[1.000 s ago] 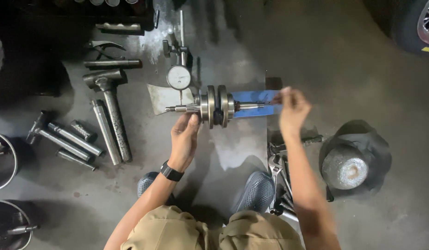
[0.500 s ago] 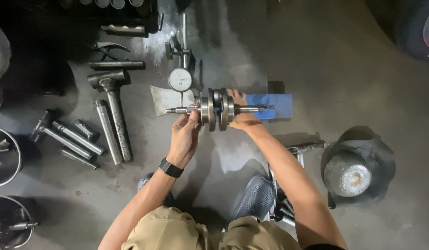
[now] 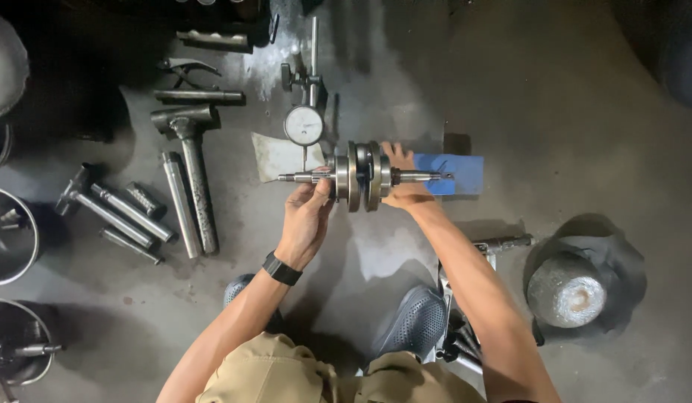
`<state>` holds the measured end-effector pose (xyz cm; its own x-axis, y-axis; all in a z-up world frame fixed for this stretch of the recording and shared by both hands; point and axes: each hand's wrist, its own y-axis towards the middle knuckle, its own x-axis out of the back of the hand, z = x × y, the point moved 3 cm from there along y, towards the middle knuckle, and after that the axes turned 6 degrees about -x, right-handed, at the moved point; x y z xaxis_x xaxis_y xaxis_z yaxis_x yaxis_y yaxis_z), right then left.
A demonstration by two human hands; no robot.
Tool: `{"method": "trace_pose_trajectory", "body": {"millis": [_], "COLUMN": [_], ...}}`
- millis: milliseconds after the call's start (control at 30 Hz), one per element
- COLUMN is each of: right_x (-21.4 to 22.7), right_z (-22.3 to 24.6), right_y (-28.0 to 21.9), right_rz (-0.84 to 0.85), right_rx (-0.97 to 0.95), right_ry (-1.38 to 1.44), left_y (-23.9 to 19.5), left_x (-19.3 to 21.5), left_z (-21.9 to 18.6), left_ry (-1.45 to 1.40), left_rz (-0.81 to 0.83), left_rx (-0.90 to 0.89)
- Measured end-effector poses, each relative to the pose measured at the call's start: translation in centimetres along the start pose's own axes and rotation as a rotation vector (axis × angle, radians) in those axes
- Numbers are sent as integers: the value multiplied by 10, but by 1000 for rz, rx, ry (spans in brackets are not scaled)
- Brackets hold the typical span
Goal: The person sits on the workshop floor and fits a bearing onto a motorcycle crankshaft, seating it by hand and tapping it with a hammer. They then place the crankshaft on a blue block and rotate the shaft against a dial indicator gauge, repositioning the gauge and the crankshaft to check the shaft.
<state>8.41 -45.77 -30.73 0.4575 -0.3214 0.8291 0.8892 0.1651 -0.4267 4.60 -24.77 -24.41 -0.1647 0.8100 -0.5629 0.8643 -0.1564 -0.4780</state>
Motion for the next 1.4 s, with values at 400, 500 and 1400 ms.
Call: {"method": "trace_pose_trajectory", "body": {"millis": [400, 500, 1400], "right_x": [2, -9, -8], "right_z": [-2, -7, -59], "right_y": [-3, -9, -56], "right_rz": [-14, -72, -430], "right_rx": [-14, 15, -387], "right_ry": [28, -56, 285], "left_y": [1, 2, 1], "left_x": [-5, -1, 0], "left_z": [-5, 0, 0], "left_ry": [0, -27, 46], "left_rz": [27, 37, 36], "left_rx": [-6, -37, -39]}}
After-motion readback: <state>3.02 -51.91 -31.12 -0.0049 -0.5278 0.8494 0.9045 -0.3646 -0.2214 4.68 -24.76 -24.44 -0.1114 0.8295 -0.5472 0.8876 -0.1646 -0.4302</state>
